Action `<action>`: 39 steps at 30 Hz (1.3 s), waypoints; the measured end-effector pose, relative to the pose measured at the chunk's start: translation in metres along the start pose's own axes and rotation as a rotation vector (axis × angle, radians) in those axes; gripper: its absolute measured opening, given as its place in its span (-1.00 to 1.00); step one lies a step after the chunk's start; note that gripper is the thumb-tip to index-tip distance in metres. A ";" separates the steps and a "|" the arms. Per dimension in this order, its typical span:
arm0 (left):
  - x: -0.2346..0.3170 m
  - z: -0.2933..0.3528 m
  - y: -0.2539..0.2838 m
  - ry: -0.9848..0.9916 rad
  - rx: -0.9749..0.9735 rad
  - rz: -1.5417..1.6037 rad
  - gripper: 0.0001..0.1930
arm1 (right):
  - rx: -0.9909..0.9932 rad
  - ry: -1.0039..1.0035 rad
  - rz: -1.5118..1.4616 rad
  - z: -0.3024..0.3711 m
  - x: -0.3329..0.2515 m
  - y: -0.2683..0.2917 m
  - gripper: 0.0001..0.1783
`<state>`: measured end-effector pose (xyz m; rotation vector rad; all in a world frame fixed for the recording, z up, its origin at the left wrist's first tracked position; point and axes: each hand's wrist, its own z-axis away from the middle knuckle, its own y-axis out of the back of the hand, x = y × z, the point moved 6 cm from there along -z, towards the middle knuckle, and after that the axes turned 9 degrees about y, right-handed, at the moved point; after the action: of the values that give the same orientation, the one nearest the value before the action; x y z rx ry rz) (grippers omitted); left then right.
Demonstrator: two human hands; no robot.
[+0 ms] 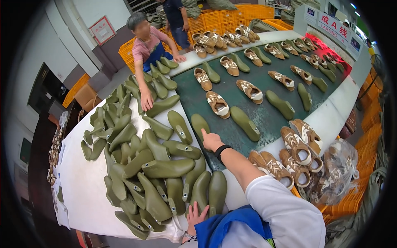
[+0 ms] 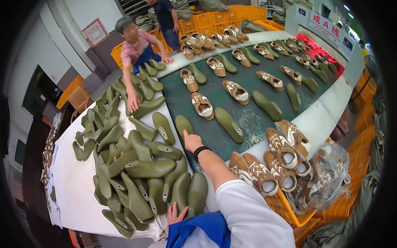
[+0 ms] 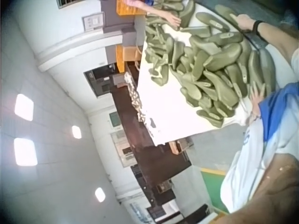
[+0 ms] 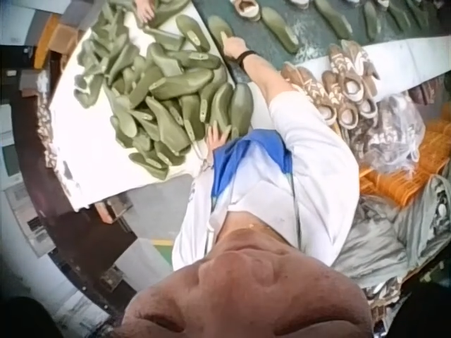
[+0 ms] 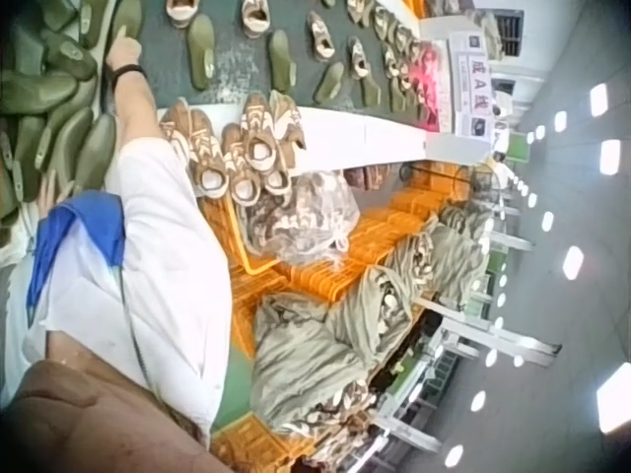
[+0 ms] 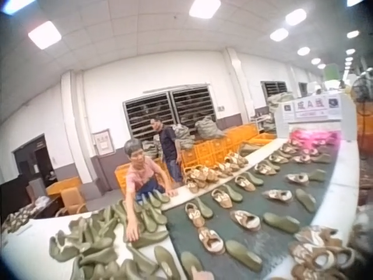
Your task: The recorder organizes green shoe lasts on a table and then sorts finished tan sneakers from a large industrial bag.
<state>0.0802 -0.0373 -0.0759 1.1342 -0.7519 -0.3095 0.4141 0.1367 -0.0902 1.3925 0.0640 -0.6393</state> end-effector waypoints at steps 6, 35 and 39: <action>-0.002 -0.002 0.006 -0.045 0.041 0.028 -0.38 | -0.119 0.037 0.034 0.061 -0.008 -0.009 -0.22; 0.127 -0.041 0.098 -0.342 0.186 0.309 -0.20 | 0.134 0.060 -1.189 0.381 0.024 0.073 -0.65; 0.107 -0.045 0.117 -0.163 0.129 1.136 -0.36 | -0.130 0.345 -1.779 0.393 0.001 0.077 -0.71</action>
<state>0.1712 -0.0197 0.0602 0.6505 -1.4442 0.6181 0.3229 -0.2242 0.0580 1.0009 1.7106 -1.7363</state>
